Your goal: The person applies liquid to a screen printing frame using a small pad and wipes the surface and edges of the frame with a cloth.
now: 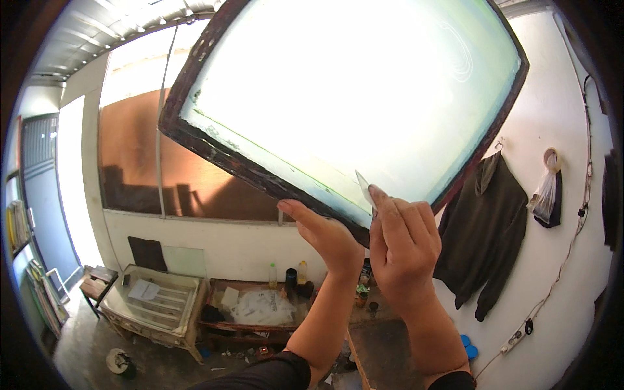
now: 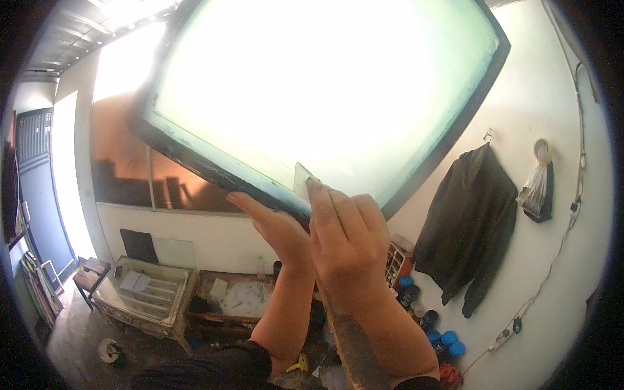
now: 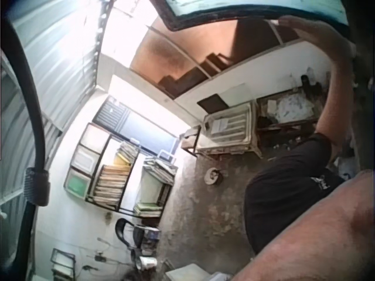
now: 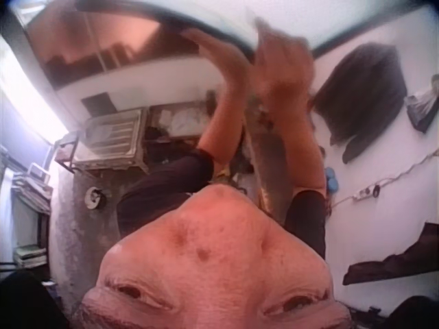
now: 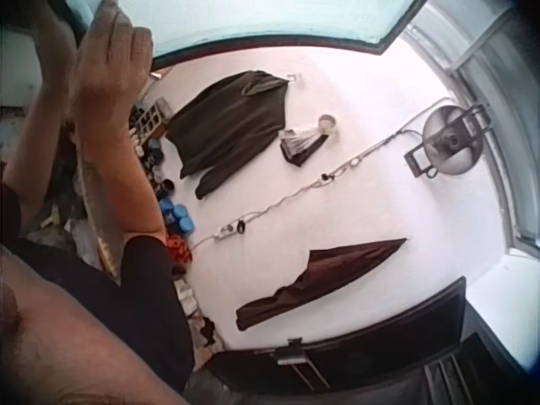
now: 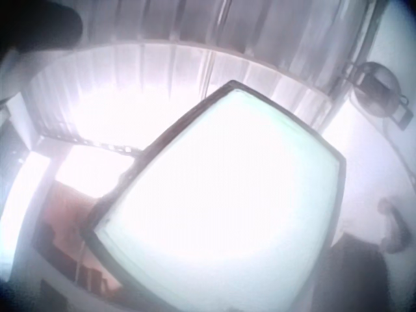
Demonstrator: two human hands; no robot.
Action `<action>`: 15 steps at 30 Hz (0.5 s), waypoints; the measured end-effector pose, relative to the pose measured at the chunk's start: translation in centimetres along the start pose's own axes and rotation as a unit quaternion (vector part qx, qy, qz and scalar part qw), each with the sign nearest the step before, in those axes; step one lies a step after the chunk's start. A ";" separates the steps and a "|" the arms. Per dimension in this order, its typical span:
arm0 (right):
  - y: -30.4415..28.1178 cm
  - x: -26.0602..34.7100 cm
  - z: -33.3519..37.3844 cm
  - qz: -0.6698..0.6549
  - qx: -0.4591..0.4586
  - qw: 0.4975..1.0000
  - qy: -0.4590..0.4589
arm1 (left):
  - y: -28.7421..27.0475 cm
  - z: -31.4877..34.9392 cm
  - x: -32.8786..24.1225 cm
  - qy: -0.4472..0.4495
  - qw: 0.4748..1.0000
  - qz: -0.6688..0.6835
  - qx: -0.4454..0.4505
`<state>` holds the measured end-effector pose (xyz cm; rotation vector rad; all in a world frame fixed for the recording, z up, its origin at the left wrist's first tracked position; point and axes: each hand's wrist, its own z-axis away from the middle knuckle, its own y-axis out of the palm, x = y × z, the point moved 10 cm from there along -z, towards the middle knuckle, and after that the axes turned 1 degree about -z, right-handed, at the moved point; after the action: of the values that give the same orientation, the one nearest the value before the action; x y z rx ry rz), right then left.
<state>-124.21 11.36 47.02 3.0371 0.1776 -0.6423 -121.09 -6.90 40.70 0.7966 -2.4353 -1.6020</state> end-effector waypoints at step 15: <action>4.4 5.2 -3.0 -0.001 0.036 0.996 -0.078 | -2.2 2.0 3.7 -0.065 0.995 -0.065 0.027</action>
<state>-117.73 7.75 47.70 3.0371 0.1545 -0.8993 -124.16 -7.74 37.25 0.9031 -2.5755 -1.6885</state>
